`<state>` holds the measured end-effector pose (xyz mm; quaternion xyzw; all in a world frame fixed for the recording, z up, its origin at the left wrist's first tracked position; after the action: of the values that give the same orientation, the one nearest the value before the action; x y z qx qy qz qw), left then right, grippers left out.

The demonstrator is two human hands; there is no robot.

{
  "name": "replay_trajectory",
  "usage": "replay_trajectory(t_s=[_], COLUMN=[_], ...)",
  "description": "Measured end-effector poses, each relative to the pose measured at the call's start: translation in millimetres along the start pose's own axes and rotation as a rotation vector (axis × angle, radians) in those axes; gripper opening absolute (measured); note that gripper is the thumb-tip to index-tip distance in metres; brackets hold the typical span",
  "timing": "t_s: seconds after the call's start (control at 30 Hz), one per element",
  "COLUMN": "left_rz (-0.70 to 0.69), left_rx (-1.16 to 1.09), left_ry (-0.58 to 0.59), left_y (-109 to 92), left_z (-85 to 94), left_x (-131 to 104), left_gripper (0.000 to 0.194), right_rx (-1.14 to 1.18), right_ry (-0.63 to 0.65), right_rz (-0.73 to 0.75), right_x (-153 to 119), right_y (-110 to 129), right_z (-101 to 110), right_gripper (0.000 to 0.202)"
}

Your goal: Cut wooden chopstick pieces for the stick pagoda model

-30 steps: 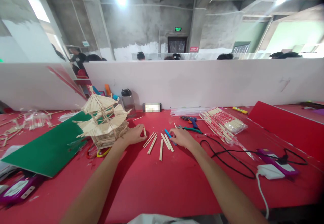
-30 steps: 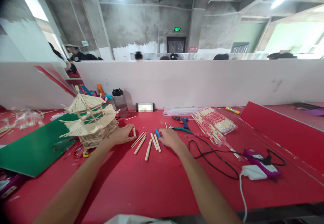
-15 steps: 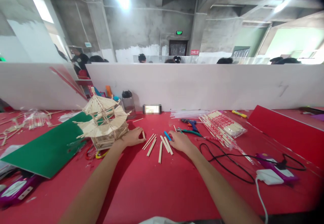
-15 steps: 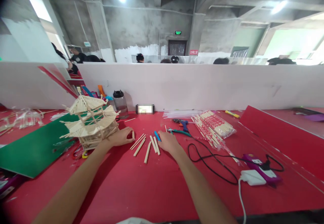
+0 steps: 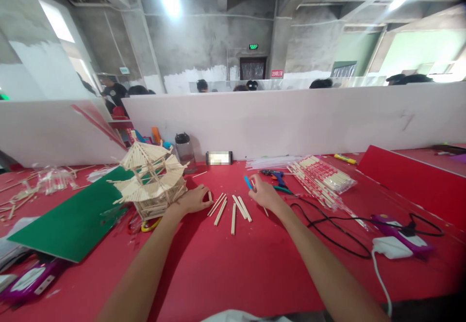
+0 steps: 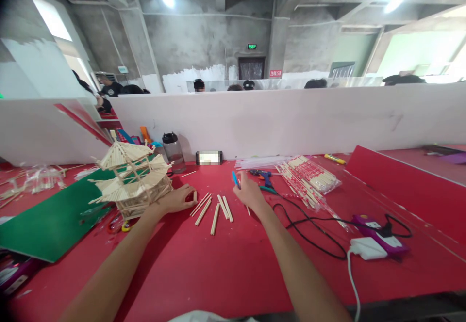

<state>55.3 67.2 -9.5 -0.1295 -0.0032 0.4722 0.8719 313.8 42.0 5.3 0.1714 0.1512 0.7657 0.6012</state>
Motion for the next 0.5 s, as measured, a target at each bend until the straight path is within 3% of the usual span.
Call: replay_trajectory(t_s=[0.13, 0.2, 0.33, 0.5], left_rz=[-0.014, -0.017, -0.003, 0.010], left_rx=[0.023, 0.030, 0.049, 0.039], left_ry=[0.011, 0.015, 0.019, 0.024], left_y=[-0.1, 1.3, 5.4, 9.5], left_z=[-0.5, -1.4, -3.9, -5.9], left_x=[0.7, 1.0, 2.2, 3.6], left_gripper=[0.038, 0.040, 0.045, 0.049], right_rx=[0.203, 0.207, 0.133, 0.027], right_ry=[-0.258, -0.272, -0.121, 0.111], right_rz=[-0.025, -0.087, -0.143, -0.095], right_x=[2.3, 3.6, 8.6, 8.0], right_y=[-27.5, -44.2, -60.7, -46.2], right_z=[38.0, 46.0, 37.2, 15.4], right_gripper=[0.045, 0.041, 0.028, 0.018])
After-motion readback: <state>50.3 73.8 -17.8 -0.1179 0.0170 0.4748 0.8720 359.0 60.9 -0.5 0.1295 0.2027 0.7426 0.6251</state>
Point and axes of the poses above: each hand's wrist, its own x-axis towards the middle knuckle, its own z-axis out of the back of the hand, y = z × x, the point moved 7 cm from there along x, towards the middle knuckle, and after that the axes turned 10 degrees about y, right-handed, at the moved point
